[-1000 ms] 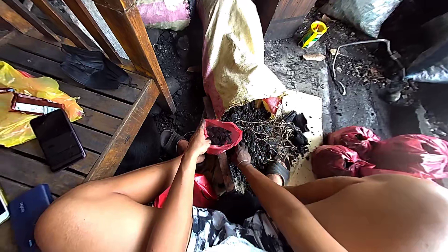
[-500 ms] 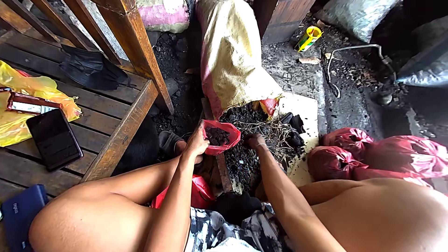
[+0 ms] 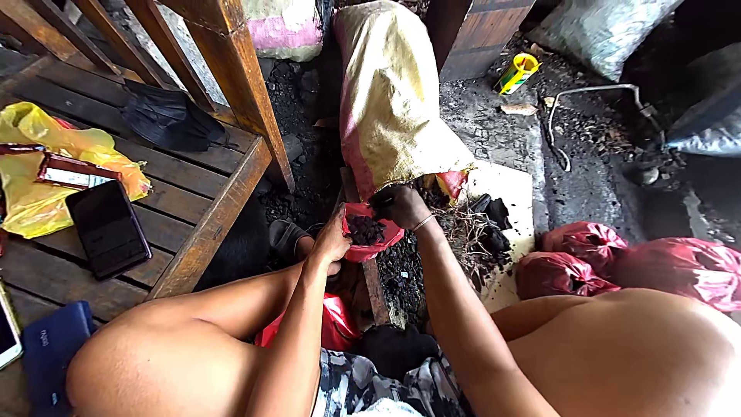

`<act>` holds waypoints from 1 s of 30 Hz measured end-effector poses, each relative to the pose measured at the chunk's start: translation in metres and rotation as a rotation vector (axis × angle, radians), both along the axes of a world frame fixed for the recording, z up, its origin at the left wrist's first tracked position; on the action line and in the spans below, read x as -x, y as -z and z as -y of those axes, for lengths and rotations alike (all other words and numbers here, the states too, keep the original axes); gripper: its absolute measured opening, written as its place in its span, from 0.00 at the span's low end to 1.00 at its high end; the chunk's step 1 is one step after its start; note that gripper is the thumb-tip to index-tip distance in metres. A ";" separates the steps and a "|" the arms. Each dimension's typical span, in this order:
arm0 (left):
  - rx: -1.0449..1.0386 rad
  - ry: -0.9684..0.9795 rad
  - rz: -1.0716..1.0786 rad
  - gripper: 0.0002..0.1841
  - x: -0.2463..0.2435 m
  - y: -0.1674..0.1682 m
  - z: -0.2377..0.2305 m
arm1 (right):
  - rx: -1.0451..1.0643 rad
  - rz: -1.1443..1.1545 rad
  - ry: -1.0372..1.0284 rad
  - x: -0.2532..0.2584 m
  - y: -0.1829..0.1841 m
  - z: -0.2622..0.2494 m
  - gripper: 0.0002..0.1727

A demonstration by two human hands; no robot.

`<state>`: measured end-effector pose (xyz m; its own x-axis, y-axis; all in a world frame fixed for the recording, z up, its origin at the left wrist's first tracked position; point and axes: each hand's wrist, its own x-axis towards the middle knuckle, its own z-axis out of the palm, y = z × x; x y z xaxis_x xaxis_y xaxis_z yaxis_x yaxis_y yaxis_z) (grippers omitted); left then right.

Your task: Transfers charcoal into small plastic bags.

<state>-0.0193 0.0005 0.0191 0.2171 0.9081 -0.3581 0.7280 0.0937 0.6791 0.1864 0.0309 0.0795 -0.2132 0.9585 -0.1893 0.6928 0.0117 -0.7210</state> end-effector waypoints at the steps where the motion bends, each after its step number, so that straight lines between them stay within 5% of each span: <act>1: -0.002 -0.003 0.002 0.51 0.001 0.000 0.000 | -0.008 0.001 -0.010 0.003 -0.001 0.000 0.11; 6: -0.022 -0.054 0.050 0.52 0.002 0.010 -0.002 | -0.102 0.039 0.193 -0.036 0.005 -0.011 0.09; 10: -0.020 -0.050 0.057 0.54 -0.003 0.014 -0.006 | 0.153 0.244 0.306 -0.077 0.076 0.000 0.14; 14: -0.041 -0.051 0.052 0.53 0.001 0.020 -0.004 | 0.477 0.428 0.329 -0.039 0.152 0.071 0.52; 17: -0.031 -0.070 0.042 0.54 0.000 0.020 0.000 | 0.505 0.599 0.273 -0.008 0.184 0.120 0.62; 20: -0.028 -0.070 0.026 0.55 0.001 0.020 0.004 | 0.421 0.640 0.231 -0.007 0.210 0.129 0.54; 25: -0.022 -0.061 0.052 0.53 -0.001 0.015 0.001 | 0.407 0.484 0.266 -0.035 0.184 0.089 0.20; 30: -0.037 -0.054 0.053 0.53 -0.002 0.017 -0.002 | 0.503 0.446 0.132 -0.061 0.139 0.041 0.16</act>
